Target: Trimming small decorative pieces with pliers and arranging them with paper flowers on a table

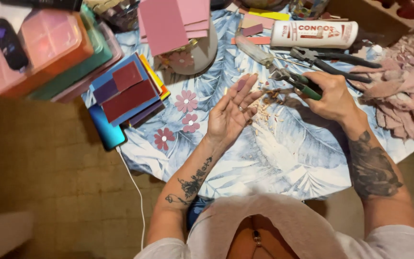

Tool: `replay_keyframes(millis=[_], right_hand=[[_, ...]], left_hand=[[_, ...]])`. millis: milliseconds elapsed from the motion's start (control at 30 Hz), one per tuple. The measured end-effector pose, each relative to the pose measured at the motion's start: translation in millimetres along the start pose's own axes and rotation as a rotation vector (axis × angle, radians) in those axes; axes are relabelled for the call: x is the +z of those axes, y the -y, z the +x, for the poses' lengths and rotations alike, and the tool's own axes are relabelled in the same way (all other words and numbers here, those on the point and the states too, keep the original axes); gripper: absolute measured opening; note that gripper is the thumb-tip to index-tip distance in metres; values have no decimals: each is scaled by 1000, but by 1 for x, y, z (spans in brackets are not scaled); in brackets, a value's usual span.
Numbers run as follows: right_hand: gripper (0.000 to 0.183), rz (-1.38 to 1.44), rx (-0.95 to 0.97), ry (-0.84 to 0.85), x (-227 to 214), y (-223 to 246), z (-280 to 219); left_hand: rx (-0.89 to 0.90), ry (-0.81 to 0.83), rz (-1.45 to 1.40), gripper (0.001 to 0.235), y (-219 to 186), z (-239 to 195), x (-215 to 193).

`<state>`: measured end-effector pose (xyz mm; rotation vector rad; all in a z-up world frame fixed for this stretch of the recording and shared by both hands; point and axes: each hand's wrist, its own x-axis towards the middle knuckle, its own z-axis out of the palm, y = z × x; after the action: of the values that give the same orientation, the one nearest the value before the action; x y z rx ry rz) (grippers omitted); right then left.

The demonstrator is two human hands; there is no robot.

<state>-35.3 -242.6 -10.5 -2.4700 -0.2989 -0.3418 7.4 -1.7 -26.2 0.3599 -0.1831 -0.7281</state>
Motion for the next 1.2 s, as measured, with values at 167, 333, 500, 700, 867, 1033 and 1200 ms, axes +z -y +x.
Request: replay_keyframes(millis=[167,333,500,700,867,1033,1200], right_hand=[[31,-103,-127,-18,2,0,-3],[45,-440,-161,-52,-2,9,-16],[58,-829,69,-23,-5,28,-50],[60,-967,104,-87,7,40,-74],[58,-825,126,-115,14,54,-73],[45,-451,145,-99,24,110,-43],[34,207,-143,26,85,164,-19]], left_hand=[[42,-143,75,42,11,7,-11],[-17,-136,420,46,0,0,2],[61,-105,865,17,-14,-11,26],[255,-167,1356,11,-25,-33,51],[321,-204,1380,4,-34,-73,31],[84,-398,1222,12,-62,-108,42],[254,-411,1425,9,-76,-126,26]])
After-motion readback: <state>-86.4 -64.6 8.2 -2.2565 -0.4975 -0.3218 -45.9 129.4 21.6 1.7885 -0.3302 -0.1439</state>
